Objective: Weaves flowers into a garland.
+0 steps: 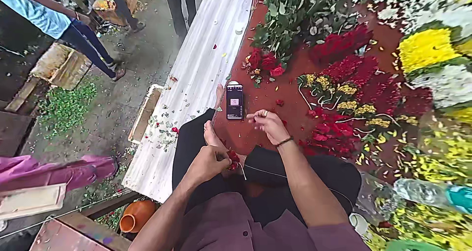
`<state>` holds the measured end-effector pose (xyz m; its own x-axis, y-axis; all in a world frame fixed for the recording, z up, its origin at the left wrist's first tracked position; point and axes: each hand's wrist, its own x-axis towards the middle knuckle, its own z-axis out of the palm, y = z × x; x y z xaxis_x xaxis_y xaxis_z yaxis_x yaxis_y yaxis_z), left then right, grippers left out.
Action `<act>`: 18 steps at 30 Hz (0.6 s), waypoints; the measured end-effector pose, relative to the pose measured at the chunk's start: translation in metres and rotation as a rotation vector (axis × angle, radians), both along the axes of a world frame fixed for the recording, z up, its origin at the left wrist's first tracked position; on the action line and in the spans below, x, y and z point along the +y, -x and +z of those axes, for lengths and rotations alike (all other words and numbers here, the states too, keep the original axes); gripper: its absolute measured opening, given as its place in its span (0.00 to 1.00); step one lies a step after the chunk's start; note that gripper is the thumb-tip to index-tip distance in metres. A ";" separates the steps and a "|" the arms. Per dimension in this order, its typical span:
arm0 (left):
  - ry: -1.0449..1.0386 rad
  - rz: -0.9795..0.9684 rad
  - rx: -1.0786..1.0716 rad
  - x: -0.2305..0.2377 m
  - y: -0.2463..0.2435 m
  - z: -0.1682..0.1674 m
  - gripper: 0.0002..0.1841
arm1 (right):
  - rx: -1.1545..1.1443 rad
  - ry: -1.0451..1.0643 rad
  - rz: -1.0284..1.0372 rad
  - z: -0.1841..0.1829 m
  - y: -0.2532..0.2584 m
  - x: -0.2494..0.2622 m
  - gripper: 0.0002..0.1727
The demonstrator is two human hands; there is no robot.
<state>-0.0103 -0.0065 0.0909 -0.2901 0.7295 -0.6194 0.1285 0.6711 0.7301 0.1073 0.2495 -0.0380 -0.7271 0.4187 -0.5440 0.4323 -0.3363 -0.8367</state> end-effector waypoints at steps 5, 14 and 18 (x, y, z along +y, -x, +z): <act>-0.037 0.121 0.059 0.016 0.008 0.000 0.10 | 0.041 0.508 0.151 0.077 -0.060 -0.032 0.17; 0.118 -0.053 0.259 0.030 0.004 0.006 0.10 | 0.162 0.483 0.014 0.084 -0.072 -0.038 0.13; 0.146 -0.081 0.302 0.028 0.000 0.005 0.09 | 0.136 0.468 0.031 0.085 -0.074 -0.043 0.13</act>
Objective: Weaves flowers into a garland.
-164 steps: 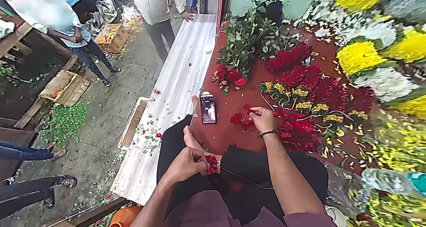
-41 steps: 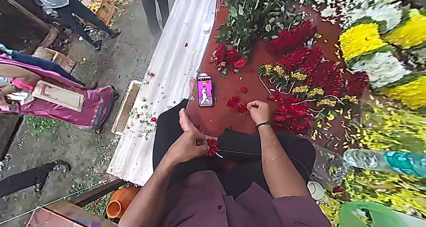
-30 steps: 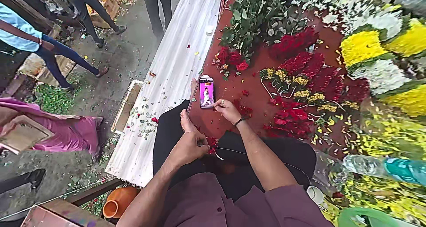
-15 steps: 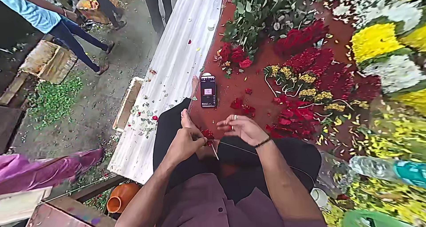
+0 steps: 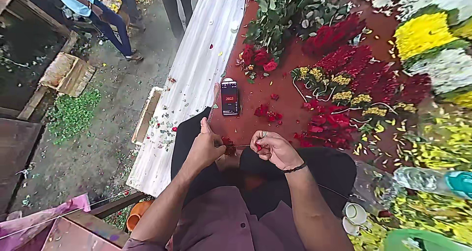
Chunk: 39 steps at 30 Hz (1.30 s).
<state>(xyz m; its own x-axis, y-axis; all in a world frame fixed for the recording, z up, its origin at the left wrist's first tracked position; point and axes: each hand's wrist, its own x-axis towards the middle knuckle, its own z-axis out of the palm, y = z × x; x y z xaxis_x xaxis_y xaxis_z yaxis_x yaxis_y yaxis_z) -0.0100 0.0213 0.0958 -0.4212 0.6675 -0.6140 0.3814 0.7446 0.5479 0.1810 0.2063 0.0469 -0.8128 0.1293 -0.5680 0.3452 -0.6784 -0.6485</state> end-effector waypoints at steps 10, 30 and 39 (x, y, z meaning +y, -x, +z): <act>-0.055 -0.006 -0.141 -0.001 0.005 0.007 0.08 | -0.092 -0.134 -0.433 -0.023 -0.008 0.021 0.20; -0.058 -0.004 -0.165 0.001 0.008 -0.001 0.09 | -0.020 -0.447 -0.385 -0.029 -0.009 0.016 0.16; -0.085 0.035 -0.169 0.006 0.005 -0.004 0.08 | 0.051 -0.685 -0.397 -0.018 -0.002 -0.001 0.08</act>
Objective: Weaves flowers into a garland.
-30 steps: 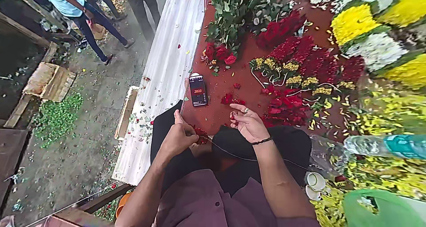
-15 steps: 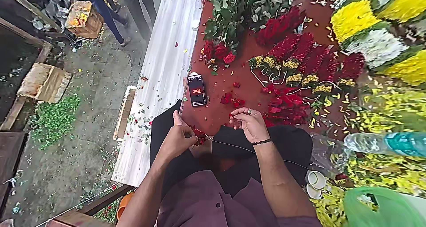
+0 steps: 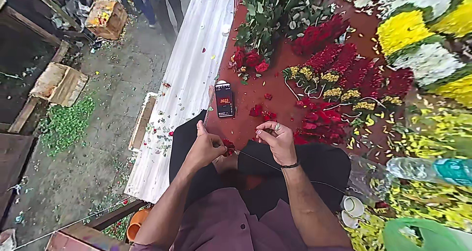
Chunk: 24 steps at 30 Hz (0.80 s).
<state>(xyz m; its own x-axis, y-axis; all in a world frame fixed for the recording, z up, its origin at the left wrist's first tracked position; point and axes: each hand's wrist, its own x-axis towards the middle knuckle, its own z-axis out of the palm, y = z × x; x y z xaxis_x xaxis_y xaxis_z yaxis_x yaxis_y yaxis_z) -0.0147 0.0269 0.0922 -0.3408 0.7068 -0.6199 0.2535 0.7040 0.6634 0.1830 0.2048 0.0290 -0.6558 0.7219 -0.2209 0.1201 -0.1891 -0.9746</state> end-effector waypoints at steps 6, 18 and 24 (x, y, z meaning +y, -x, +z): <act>-0.037 0.024 -0.014 0.000 -0.003 -0.011 0.10 | 0.130 0.149 0.018 0.026 0.008 -0.023 0.17; -0.088 -0.025 -0.148 0.007 -0.011 -0.012 0.08 | -0.180 0.221 0.140 0.016 0.019 -0.054 0.23; -0.123 0.011 -0.187 0.009 -0.014 -0.023 0.07 | -0.294 0.343 0.225 0.015 0.015 -0.043 0.33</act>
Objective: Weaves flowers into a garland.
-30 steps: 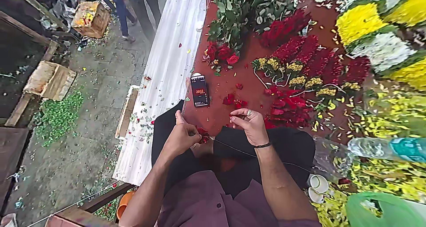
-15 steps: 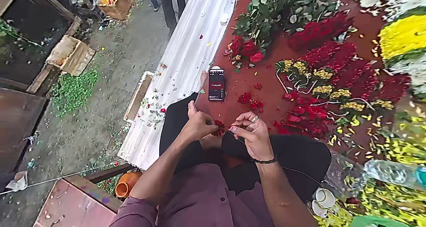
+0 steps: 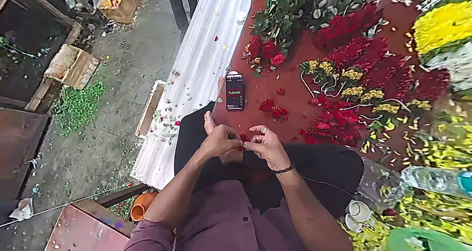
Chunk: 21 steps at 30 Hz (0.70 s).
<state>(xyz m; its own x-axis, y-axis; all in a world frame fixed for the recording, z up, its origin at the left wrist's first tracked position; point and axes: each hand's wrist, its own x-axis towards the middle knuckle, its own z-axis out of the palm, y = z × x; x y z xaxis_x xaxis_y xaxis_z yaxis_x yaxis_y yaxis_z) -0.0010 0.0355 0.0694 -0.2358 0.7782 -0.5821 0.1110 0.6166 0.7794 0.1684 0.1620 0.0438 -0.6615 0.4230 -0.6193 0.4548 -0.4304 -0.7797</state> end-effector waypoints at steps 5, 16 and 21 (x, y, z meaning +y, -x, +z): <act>0.002 -0.061 0.066 0.001 -0.001 -0.001 0.08 | -0.014 0.045 0.033 -0.002 -0.001 0.001 0.34; 0.054 -0.056 0.074 0.005 -0.001 0.001 0.08 | 0.010 0.003 0.111 -0.002 -0.004 0.007 0.35; 0.095 0.012 0.047 0.005 0.003 -0.002 0.11 | 0.100 -0.081 0.183 -0.004 -0.017 0.029 0.38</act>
<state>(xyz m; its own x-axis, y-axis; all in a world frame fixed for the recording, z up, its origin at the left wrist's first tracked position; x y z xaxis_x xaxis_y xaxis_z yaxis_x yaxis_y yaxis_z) -0.0042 0.0404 0.0674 -0.2737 0.7171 -0.6410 0.1377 0.6888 0.7118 0.1852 0.1907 0.0400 -0.7884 0.3361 -0.5152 0.4379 -0.2817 -0.8538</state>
